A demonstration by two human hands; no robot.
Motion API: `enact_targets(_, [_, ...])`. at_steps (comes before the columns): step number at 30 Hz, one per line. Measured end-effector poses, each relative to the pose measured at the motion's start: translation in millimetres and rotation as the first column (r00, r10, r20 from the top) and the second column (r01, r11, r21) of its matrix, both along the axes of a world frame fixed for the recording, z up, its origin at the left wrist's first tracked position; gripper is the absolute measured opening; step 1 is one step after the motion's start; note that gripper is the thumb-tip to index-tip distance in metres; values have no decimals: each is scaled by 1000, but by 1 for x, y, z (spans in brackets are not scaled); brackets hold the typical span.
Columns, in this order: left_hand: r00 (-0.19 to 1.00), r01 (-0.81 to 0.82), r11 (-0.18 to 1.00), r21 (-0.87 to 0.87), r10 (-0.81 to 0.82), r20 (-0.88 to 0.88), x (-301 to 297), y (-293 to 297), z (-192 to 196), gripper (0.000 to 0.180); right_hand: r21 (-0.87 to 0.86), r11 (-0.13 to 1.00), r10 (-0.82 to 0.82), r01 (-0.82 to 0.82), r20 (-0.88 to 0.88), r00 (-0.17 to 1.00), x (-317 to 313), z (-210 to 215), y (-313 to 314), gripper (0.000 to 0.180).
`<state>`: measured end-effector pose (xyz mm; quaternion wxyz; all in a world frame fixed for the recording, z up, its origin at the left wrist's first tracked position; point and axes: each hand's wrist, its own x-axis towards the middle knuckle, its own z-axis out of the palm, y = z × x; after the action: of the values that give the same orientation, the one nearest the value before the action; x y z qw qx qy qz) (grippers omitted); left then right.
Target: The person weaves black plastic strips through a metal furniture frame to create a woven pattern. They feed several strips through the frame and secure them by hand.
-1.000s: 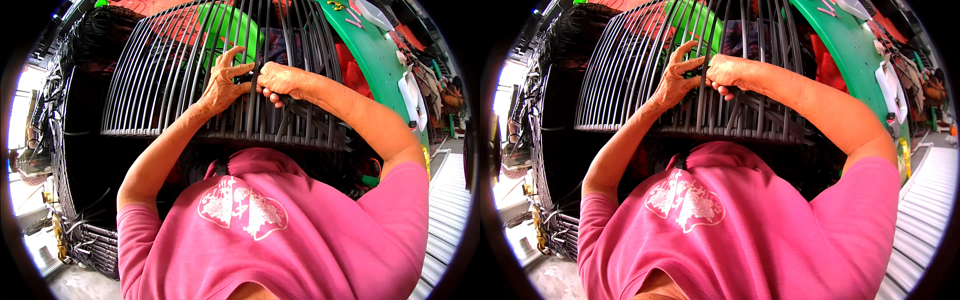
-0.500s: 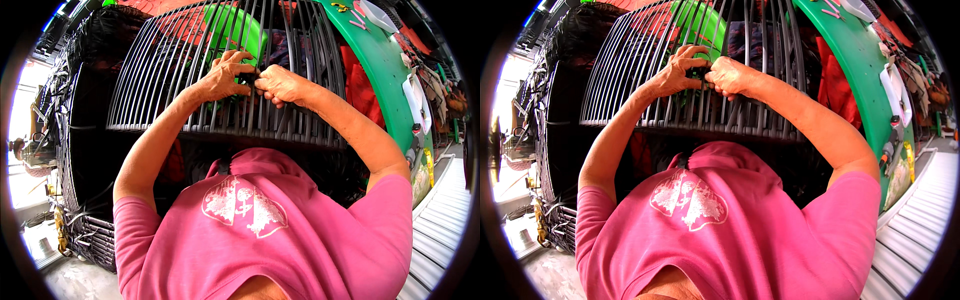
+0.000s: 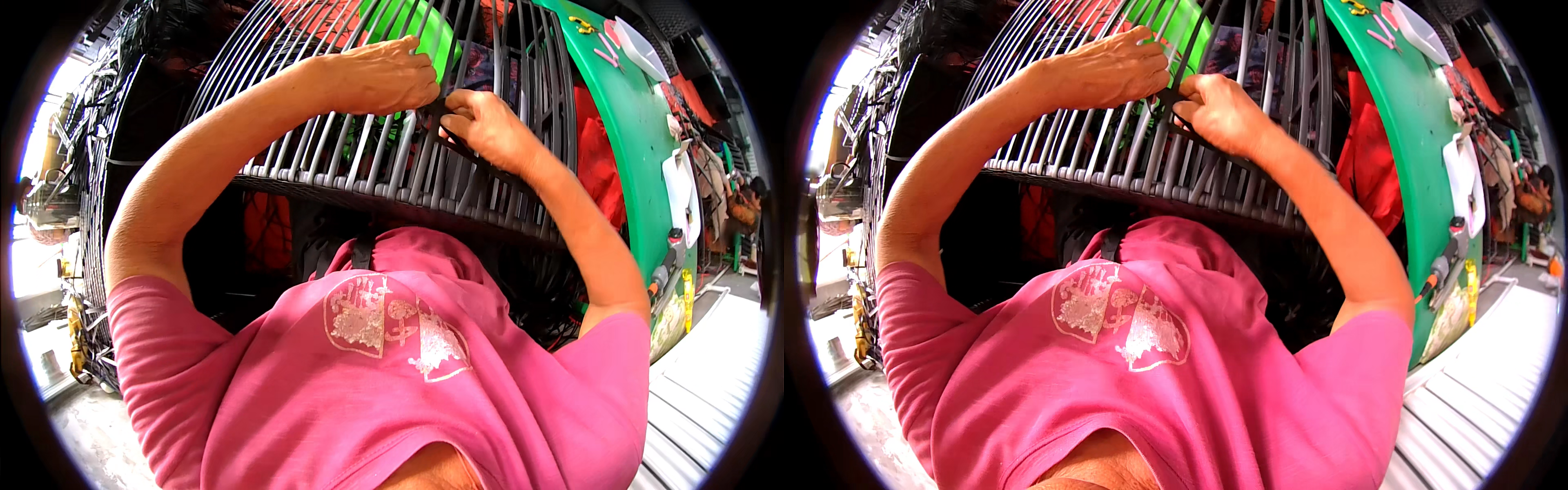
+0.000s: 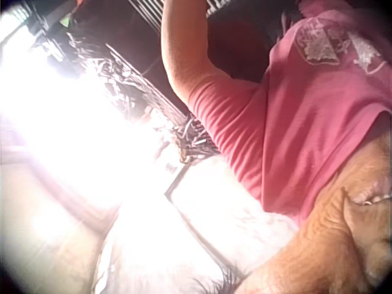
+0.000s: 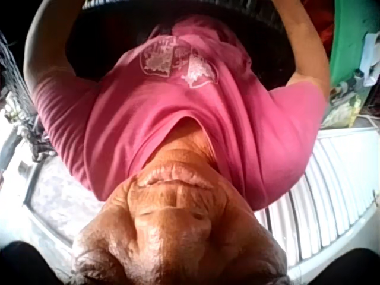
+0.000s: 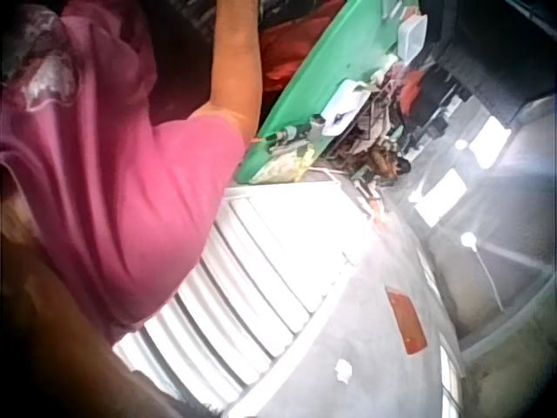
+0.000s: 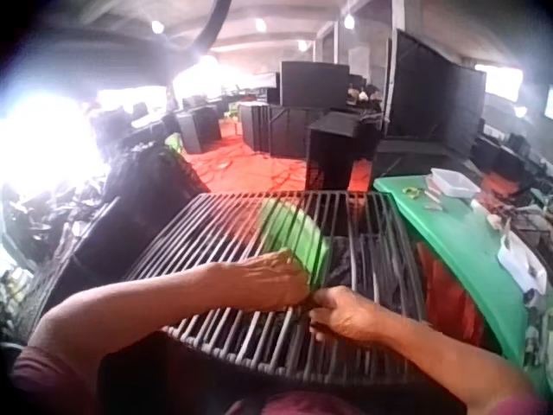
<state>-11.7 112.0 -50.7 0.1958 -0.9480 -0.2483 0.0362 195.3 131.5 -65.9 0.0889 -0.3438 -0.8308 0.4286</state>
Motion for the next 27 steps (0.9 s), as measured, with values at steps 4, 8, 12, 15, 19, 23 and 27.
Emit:
enact_targets(4, [990,-85,995,42,80,112,-24,-19,12,9,817,522,-24,244,-272,962,6,-2,-7,26])
enact_targets(8, [979,-84,981,177,47,200,-42,-30,25,14,629,777,172,8,-224,959,-10,4,-2,58])
enact_targets(12, [977,-112,963,246,62,203,-51,-29,29,17,413,903,232,-116,-241,943,-38,-2,-7,98])
enact_targets(15, [973,-126,961,246,70,222,-50,-28,31,17,107,988,140,-110,-327,935,-50,-7,-2,59])
enact_targets(19, [849,-267,952,150,159,504,-51,-13,13,31,-425,902,-109,-79,-401,910,-45,-6,3,28])
enact_targets(23, [429,-551,824,-132,415,802,-32,0,-26,50,-631,775,-384,39,-420,822,-42,-22,14,32])
enact_targets(27, [384,-556,690,-463,707,594,-17,5,-64,28,-740,651,-511,165,-267,817,-50,-21,21,30])
